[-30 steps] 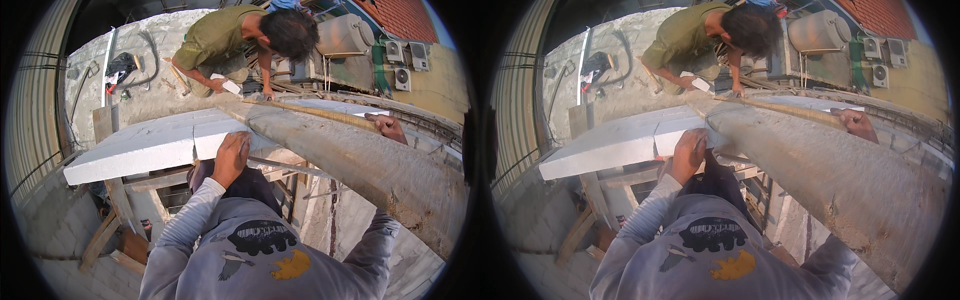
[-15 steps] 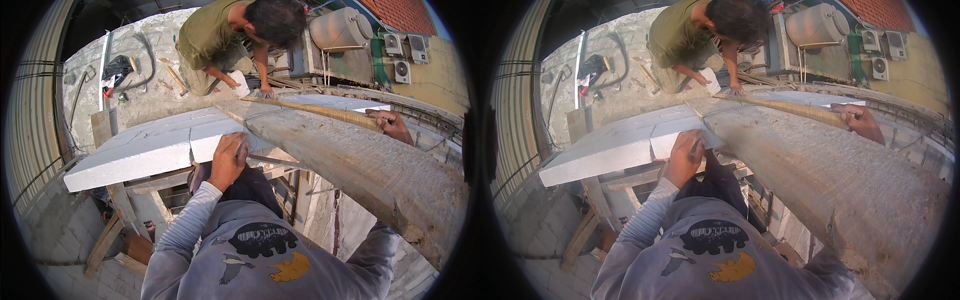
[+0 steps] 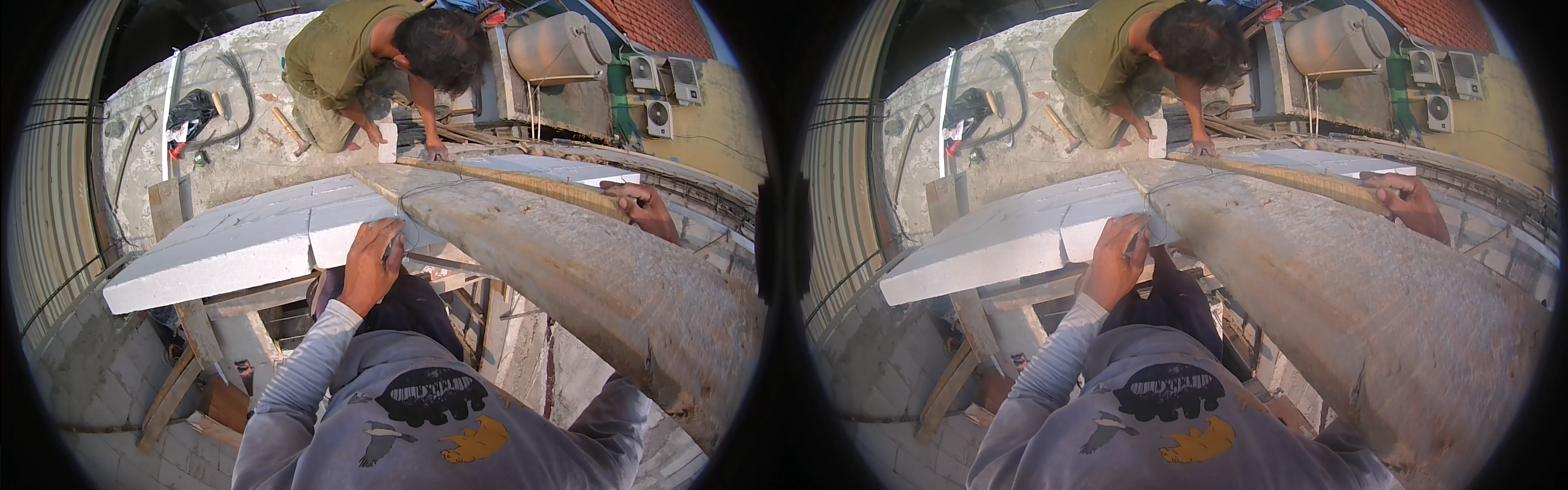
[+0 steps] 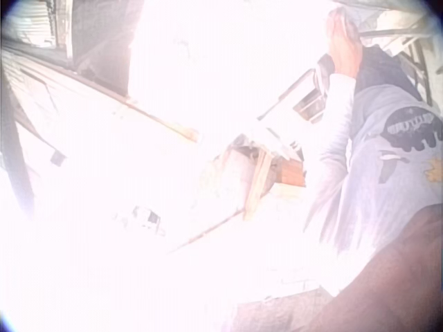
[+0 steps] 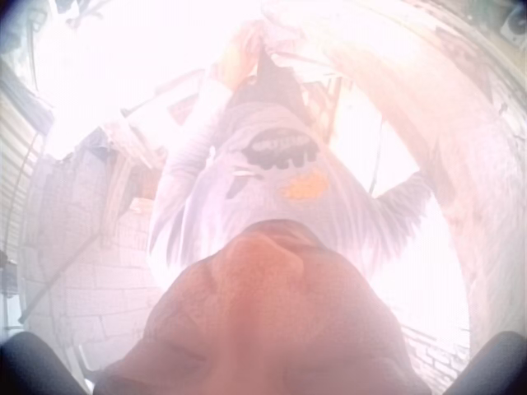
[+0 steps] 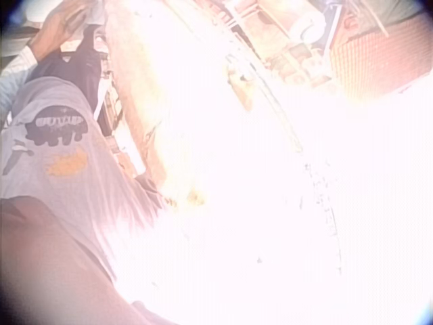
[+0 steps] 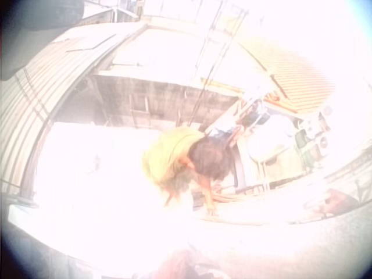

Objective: The person positions and secures white rectangular foam blocks onto a wooden scaffold frame on a rooftop. They align the blocks with a wooden plank and use a hammer to drive nails into the wood to hold the blocks in place.

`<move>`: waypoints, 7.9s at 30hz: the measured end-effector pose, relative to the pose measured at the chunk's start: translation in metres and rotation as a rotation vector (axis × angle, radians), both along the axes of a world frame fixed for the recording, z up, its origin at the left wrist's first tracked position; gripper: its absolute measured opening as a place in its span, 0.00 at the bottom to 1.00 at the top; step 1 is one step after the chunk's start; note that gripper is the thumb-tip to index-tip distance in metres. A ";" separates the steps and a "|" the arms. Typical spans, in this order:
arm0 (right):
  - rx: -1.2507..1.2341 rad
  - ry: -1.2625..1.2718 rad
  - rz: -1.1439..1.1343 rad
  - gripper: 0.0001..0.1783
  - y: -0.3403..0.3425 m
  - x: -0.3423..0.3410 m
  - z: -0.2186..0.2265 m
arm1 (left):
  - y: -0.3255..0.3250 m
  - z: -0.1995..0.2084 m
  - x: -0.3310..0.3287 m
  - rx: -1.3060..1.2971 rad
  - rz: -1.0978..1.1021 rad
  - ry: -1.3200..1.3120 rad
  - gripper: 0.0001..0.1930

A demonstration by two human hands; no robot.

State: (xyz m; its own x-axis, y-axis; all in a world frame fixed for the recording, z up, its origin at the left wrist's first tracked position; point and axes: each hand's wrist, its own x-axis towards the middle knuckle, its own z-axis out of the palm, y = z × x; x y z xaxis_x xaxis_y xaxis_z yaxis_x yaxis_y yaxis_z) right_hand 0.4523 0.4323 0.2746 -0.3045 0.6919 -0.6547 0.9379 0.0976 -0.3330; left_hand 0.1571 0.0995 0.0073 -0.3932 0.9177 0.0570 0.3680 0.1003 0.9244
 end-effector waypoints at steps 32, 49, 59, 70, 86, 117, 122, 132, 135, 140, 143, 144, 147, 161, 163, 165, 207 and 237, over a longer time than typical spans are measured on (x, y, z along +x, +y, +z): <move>-0.161 0.065 0.009 0.27 0.018 0.011 0.000 | 0.003 0.003 -0.003 -0.024 0.000 -0.063 0.15; -0.125 0.088 0.081 0.24 0.019 0.016 -0.004 | 0.003 0.003 -0.004 -0.029 -0.005 -0.070 0.16; -0.108 0.096 0.104 0.25 0.020 0.019 -0.006 | 0.003 0.001 -0.002 -0.009 0.003 -0.051 0.16; -0.084 0.039 0.084 0.18 0.011 0.002 0.001 | 0.003 0.001 -0.001 0.007 0.023 -0.046 0.14; -0.069 -0.032 0.134 0.22 0.009 0.004 0.005 | -0.004 -0.009 0.001 0.082 0.018 -0.016 0.12; 0.053 0.745 0.178 0.33 0.020 0.077 -0.070 | -0.023 0.028 0.071 -0.080 0.396 0.248 0.20; 0.179 0.733 0.287 0.31 0.035 0.080 -0.085 | -0.013 0.103 0.125 0.035 0.563 0.389 0.16; 0.150 0.829 0.385 0.42 0.046 0.084 -0.097 | 0.086 0.245 0.251 0.085 -0.125 0.505 0.15; -0.080 0.827 0.307 0.49 0.045 0.084 -0.092 | 0.113 0.246 0.268 -0.084 -0.165 0.638 0.20; 0.193 1.007 0.238 0.47 0.031 0.089 -0.129 | 0.153 0.247 0.282 -0.347 -0.153 0.621 0.38; 0.246 1.226 0.156 0.41 0.014 0.085 -0.144 | 0.164 0.246 0.274 -0.447 -0.187 0.562 0.48; 0.262 1.315 0.087 0.40 0.005 0.083 -0.147 | 0.167 0.244 0.272 -0.462 -0.218 0.522 0.50; 0.217 1.504 -0.095 0.35 -0.015 0.070 -0.155 | 0.169 0.247 0.270 -0.490 -0.165 0.343 0.57; 0.262 1.593 -0.183 0.28 -0.024 0.059 -0.157 | 0.185 0.239 0.282 -0.582 0.119 0.076 0.54; 0.236 1.584 -0.181 0.29 -0.024 0.059 -0.158 | 0.191 0.239 0.282 -0.553 0.104 -0.041 0.52; 0.243 1.597 -0.186 0.28 -0.025 0.056 -0.158 | 0.192 0.242 0.284 -0.560 0.108 -0.099 0.51; 0.175 1.538 -0.071 0.31 -0.017 0.054 -0.161 | 0.180 0.228 0.266 -0.523 0.162 -0.155 0.49; 0.227 1.548 -0.080 0.33 -0.016 0.052 -0.165 | 0.175 0.231 0.273 -0.545 0.124 -0.144 0.49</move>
